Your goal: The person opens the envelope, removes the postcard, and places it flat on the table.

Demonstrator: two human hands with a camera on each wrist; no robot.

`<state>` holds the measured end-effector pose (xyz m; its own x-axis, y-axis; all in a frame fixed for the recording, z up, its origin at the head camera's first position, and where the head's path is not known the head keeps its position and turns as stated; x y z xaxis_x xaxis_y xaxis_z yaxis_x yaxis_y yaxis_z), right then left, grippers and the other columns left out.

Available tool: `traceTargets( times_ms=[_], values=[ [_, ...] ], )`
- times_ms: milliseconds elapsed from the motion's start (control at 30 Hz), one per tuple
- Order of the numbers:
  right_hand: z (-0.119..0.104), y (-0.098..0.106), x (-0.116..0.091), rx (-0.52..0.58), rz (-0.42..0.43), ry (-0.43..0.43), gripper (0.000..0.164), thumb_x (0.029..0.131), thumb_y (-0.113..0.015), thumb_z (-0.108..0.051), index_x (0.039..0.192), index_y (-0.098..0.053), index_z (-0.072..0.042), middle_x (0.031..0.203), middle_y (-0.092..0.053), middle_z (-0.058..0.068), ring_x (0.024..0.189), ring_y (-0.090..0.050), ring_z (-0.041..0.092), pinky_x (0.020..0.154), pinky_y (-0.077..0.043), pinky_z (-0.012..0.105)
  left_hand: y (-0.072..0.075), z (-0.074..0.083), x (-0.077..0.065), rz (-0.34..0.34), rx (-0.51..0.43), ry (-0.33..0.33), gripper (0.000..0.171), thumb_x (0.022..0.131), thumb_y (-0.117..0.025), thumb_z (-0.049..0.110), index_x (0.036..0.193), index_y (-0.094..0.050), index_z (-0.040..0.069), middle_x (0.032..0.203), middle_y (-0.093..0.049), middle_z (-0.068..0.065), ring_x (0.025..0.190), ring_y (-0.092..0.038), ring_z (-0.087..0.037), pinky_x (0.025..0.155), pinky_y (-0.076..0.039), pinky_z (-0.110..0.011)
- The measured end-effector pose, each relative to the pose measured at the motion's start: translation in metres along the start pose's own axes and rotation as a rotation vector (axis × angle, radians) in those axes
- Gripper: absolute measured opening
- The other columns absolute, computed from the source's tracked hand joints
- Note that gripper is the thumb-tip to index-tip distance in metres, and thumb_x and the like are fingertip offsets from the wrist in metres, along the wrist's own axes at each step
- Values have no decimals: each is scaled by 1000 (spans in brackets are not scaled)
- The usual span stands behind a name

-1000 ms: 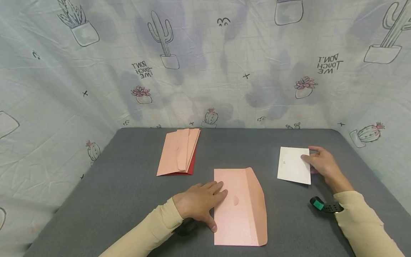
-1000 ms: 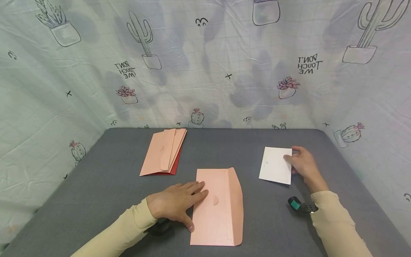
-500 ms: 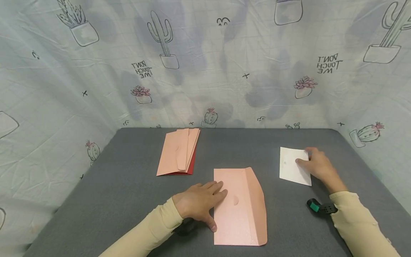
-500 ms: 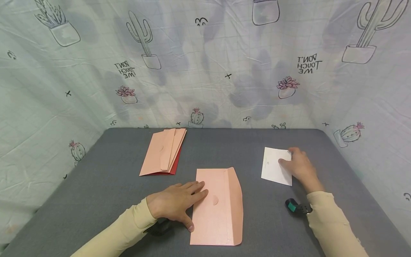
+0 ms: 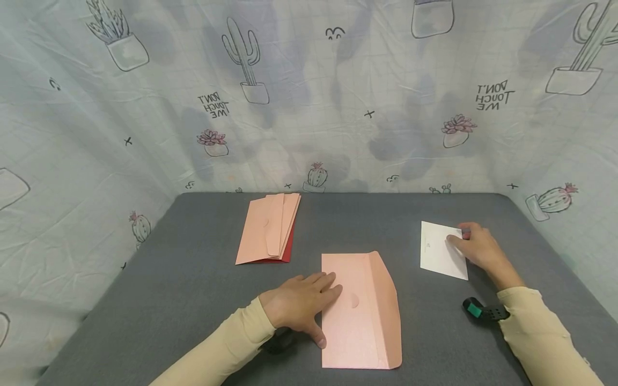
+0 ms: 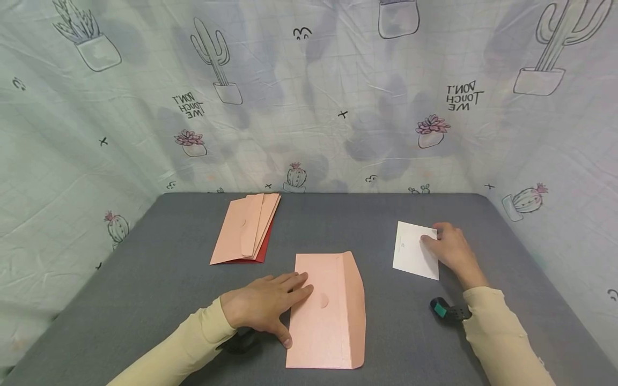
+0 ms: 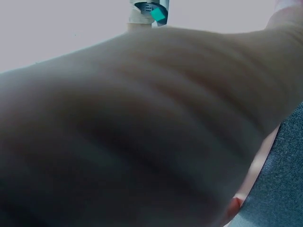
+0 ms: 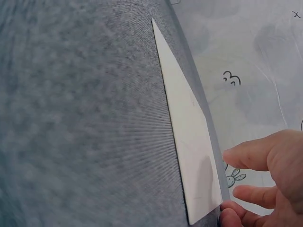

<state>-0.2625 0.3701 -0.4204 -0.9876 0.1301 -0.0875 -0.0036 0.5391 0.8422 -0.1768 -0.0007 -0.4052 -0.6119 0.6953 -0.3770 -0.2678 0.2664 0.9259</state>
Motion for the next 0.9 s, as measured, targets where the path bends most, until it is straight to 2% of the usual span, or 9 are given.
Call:
traceTargets(
  times_ms=[333, 533, 600, 700, 800, 900],
  values=[
    [2, 1, 0, 51, -12, -22, 65, 103, -50, -29, 142, -32, 20, 126, -48, 44, 84, -65, 36, 61, -53, 34, -1, 0, 1, -8, -6, 5, 111, 68, -83, 66, 159, -35, 25, 168, -29, -2, 154, -31, -21, 116, -41, -47],
    [-1, 5, -1, 89, 40, -28, 63, 103, -48, -28, 142, -33, 20, 117, -52, 41, 68, -62, 23, 57, -49, 31, 0, 0, 0, 1, 0, 1, 112, 66, -84, 66, 158, -36, 25, 167, -30, -2, 153, -32, -21, 115, -41, -47],
    [-6, 7, -3, 100, 74, -23, 62, 104, -47, -28, 144, -33, 18, 119, -51, 38, 72, -63, 25, 57, -49, 30, 0, 0, 0, 3, 3, 1, 112, 66, -84, 66, 158, -36, 25, 167, -30, -2, 153, -33, -21, 115, -42, -47],
    [-19, 10, -6, 125, 106, -2, 62, 105, -47, -29, 147, -34, 15, 124, -51, 37, 86, -64, 34, 59, -50, 29, 0, 0, 0, 4, 2, 1, 112, 66, -84, 66, 158, -36, 25, 167, -30, -2, 153, -32, -21, 115, -42, -47],
    [-35, 9, -9, 172, 78, 30, 62, 105, -46, -31, 149, -33, 11, 131, -51, 37, 100, -64, 41, 62, -54, 29, 0, 0, 0, 2, -2, -1, 111, 67, -84, 66, 158, -36, 24, 167, -30, -2, 153, -32, -21, 115, -42, -46],
    [-51, 6, -13, 200, 22, 73, 62, 106, -46, -33, 150, -34, 9, 135, -51, 38, 100, -66, 40, 64, -56, 29, 0, 0, 0, 0, -4, 1, 111, 67, -84, 66, 158, -36, 24, 167, -30, -2, 153, -32, -20, 115, -41, -46]
  ],
)
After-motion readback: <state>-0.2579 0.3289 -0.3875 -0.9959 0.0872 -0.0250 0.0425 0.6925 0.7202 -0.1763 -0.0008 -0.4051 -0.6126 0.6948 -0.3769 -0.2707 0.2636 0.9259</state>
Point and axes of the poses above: each hand's wrist, its own x-axis towards the middle knuckle, its own y-axis out of the back of the hand, z = x × y, the point moved 8 cm from there along x, towards the middle knuckle
